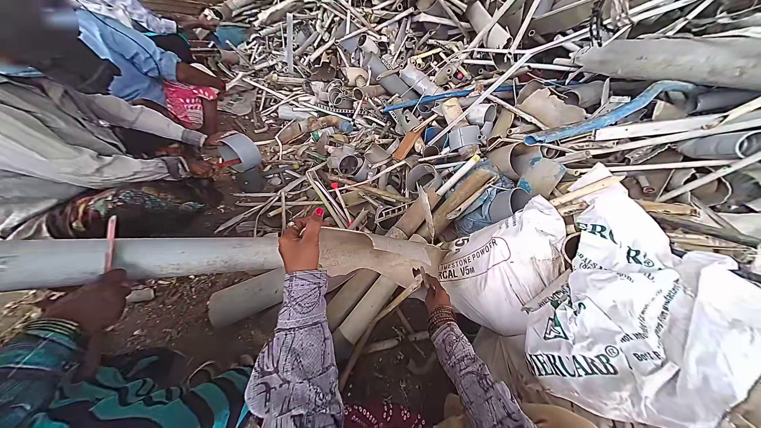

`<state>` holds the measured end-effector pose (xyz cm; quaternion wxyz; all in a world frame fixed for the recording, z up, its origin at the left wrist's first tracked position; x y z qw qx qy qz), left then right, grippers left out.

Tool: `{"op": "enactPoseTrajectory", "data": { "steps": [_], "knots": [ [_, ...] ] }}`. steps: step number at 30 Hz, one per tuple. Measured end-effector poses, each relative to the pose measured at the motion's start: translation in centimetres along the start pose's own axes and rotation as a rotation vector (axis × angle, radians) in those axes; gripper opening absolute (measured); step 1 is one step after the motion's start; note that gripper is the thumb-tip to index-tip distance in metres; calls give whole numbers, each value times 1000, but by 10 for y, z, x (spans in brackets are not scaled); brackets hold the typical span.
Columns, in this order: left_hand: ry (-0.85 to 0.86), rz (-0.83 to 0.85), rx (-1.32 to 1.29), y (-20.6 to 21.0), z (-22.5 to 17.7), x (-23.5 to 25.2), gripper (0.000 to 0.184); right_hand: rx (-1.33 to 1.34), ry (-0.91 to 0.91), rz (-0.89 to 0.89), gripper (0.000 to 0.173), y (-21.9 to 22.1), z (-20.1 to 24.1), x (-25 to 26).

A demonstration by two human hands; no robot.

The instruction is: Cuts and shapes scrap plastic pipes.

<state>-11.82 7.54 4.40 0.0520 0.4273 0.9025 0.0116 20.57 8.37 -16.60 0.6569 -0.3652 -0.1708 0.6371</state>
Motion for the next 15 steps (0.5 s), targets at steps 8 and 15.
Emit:
{"op": "enactPoseTrajectory", "data": {
  "steps": [8,15],
  "knots": [
    [19,4,-46,0,0,1,20,-21,-26,-94,43,4,-2,-3],
    [18,-6,-12,0,0,3,21,-155,-15,36,46,-1,9,-2]
  ]
}}
Point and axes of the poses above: each hand's wrist, its own x-axis towards the middle knuckle, its own y-axis out of the palm, z = x × y, the point moved 8 cm from there along x, towards the middle knuckle, and after that the axes turned 10 degrees about -y, right-handed, at the moved point
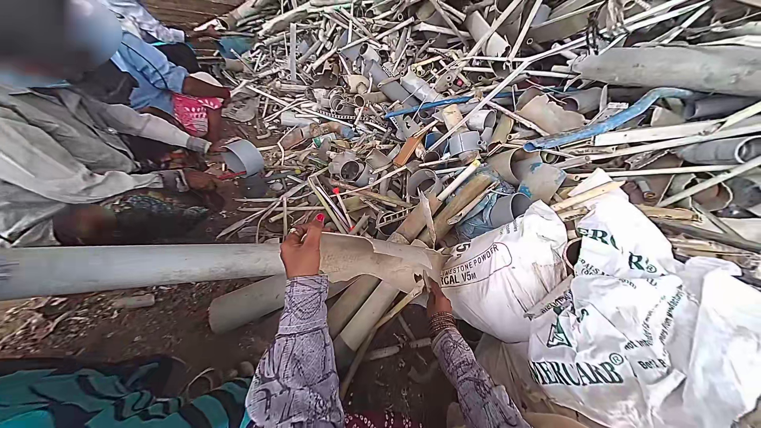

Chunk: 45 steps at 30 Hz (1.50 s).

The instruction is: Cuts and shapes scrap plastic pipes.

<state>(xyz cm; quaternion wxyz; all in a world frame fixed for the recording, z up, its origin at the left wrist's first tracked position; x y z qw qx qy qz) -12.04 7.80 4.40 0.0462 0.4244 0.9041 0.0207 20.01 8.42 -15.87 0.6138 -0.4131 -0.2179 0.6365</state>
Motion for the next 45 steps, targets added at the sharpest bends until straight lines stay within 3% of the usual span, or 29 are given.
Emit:
{"op": "enactPoseTrajectory", "data": {
  "steps": [4,8,11,15,18,21,23,26,28,31,33,37,39,42,43,45],
  "knots": [
    [10,1,-1,-1,0,2,21,-59,-174,-92,45,1,15,-4],
    [-24,-2,3,-1,2,0,22,-57,5,21,50,5,0,2],
    [-17,-21,6,-4,2,5,22,-172,-154,-24,51,7,23,-4],
    [-62,-27,22,-4,6,3,23,-173,-23,97,53,4,9,0],
    [-40,-21,30,-5,4,6,25,-210,-232,-8,51,-2,27,-8],
    [-53,-18,37,-4,6,3,25,-226,-72,152,51,-6,3,3],
    [-29,-13,24,-3,3,2,25,-196,-194,152,50,-11,11,2],
    [-26,-8,12,-3,3,1,24,-94,-532,-38,40,-27,36,-16],
    [-19,19,0,-1,2,-1,22,-22,-452,-74,46,-35,30,-14],
    [21,80,-36,2,-1,-3,21,-5,-82,64,46,-37,13,-7],
    [27,134,-50,4,-3,-6,22,-18,20,141,42,-36,9,-7],
    [58,309,-34,11,-3,-6,22,-196,-44,200,41,-39,52,-25],
    [93,407,-3,14,-6,-5,24,-231,-203,204,42,-35,104,-58],
    [153,457,51,14,-5,-6,28,-143,-497,36,42,-30,152,-100],
    [168,432,76,12,-5,-7,30,-130,-496,1,42,-29,147,-95],
    [84,372,207,2,-2,-8,39,-171,-286,59,46,-24,109,-65]
  ]
}}
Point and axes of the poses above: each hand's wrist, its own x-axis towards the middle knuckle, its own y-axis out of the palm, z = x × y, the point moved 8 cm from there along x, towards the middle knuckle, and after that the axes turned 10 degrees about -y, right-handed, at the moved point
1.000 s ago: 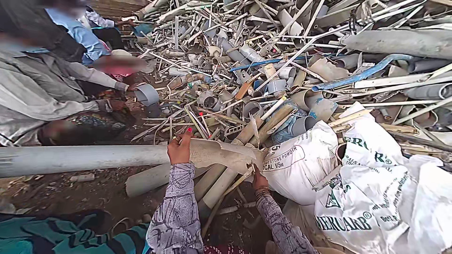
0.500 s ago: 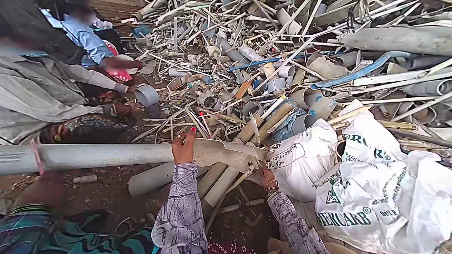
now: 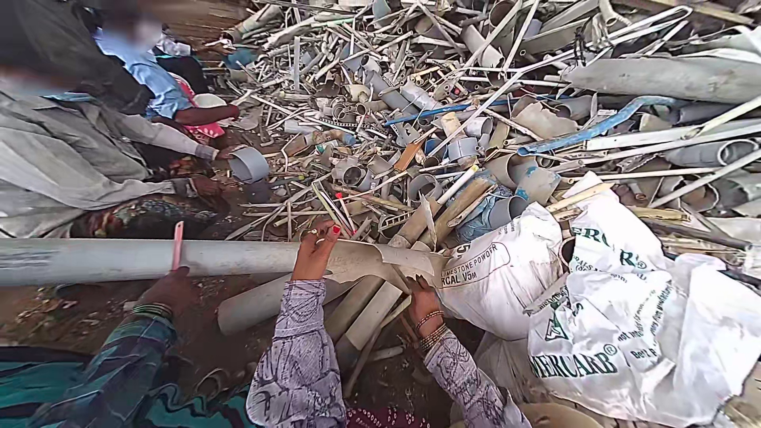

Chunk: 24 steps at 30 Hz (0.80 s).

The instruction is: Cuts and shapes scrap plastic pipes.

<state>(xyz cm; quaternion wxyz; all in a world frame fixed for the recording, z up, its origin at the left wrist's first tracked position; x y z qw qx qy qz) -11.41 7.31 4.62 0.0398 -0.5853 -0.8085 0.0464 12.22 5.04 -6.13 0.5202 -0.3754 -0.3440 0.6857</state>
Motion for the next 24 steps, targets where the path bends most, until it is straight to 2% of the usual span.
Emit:
{"op": "enactPoseTrajectory", "data": {
  "steps": [2,4,7,9,11,12,14,15,16,17,19,21,24],
  "knots": [
    [-255,-29,187,-14,13,-2,54,-3,216,88,46,15,-57,18],
    [-414,-23,286,-21,28,-7,64,46,270,123,43,23,-83,14],
    [-452,49,154,-21,27,-11,65,73,127,78,40,15,-48,6],
    [-411,83,-60,-13,19,-17,59,113,100,39,40,7,-34,0],
    [-304,77,-345,2,10,-21,52,175,75,-8,42,-2,-42,1],
    [-200,112,-479,13,3,-24,57,202,54,-41,43,-8,-47,1],
    [42,160,-662,44,-5,-29,79,264,20,-116,43,-22,-52,1],
    [113,152,-720,62,-3,-34,94,309,23,-126,42,-26,-55,-1],
    [133,132,-782,80,2,-42,100,370,27,-129,41,-27,-58,-2],
    [85,81,-852,97,12,-49,93,431,31,-123,40,-27,-60,-2],
    [-36,0,-884,124,32,-53,65,560,46,-109,40,-23,-65,-5],
    [-79,-2,-761,144,45,-54,58,743,113,-108,43,-20,-75,-12],
    [-90,-49,-532,157,43,-57,54,985,316,-205,51,-17,-108,-24]
  ]
}}
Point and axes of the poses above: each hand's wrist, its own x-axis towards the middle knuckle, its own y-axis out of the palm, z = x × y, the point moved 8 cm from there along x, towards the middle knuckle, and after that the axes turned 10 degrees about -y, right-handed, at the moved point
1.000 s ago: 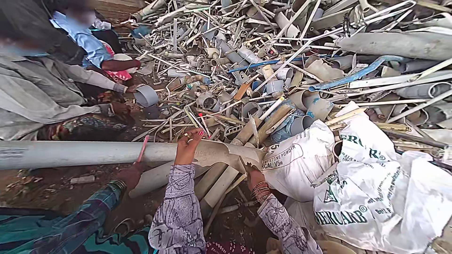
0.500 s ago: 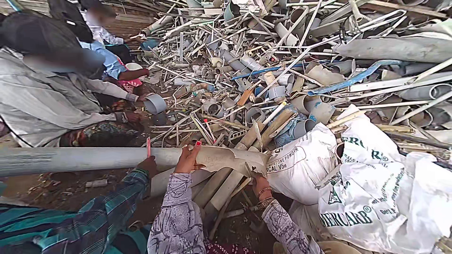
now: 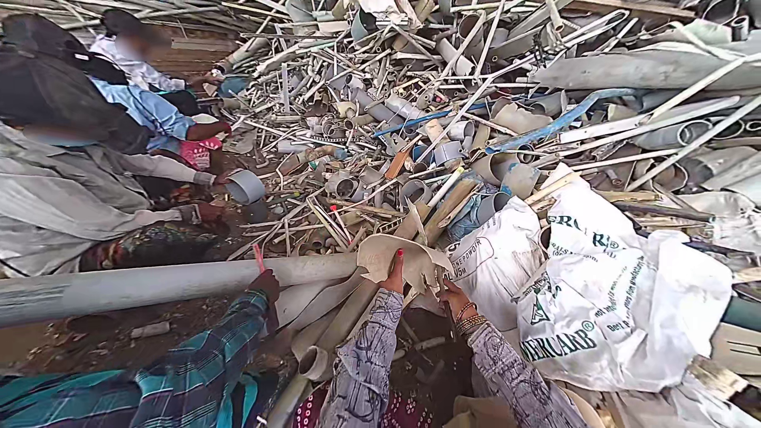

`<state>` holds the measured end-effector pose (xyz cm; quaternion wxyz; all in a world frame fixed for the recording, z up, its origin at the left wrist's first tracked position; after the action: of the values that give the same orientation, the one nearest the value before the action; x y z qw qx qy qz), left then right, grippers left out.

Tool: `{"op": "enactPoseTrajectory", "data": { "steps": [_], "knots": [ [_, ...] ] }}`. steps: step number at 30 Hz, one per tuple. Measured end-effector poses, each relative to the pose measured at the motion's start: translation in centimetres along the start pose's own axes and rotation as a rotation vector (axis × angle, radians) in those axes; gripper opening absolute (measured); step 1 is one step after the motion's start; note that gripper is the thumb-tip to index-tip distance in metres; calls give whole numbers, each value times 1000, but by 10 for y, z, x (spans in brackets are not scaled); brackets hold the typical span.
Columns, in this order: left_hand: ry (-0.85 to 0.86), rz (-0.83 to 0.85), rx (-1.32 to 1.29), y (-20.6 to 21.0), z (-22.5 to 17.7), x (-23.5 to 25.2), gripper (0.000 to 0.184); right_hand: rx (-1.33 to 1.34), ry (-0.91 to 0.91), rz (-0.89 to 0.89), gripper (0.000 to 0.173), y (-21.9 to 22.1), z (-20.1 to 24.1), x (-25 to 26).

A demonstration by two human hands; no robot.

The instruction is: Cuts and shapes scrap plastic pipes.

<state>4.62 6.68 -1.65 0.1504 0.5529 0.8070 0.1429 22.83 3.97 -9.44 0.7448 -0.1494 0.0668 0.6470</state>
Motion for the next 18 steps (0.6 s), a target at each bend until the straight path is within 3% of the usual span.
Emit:
{"op": "enactPoseTrajectory", "data": {
  "steps": [3,7,12,14,18],
  "knots": [
    [159,-123,-71,-3,-32,-3,50,57,-5,-100,40,-17,-25,3],
    [367,-212,-310,-34,-105,2,38,-106,-136,-2,47,-7,-25,-2],
    [412,-508,-337,-97,-109,22,40,-390,-426,-17,46,19,-17,-17],
    [449,-507,-326,-102,-117,32,40,-434,-383,22,49,26,-21,-14],
    [367,-488,-244,-89,-96,42,41,-520,-48,196,51,38,-64,9]
  ]
}}
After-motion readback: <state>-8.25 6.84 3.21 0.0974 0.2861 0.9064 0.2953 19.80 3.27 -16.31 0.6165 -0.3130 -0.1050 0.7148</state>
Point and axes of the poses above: each hand's wrist, its own x-axis towards the middle knuckle, its own y-axis out of the palm, z = x × y, the point moved 8 cm from there along x, towards the middle knuckle, and after that the axes turned 10 degrees about -y, right-handed, at the moved point
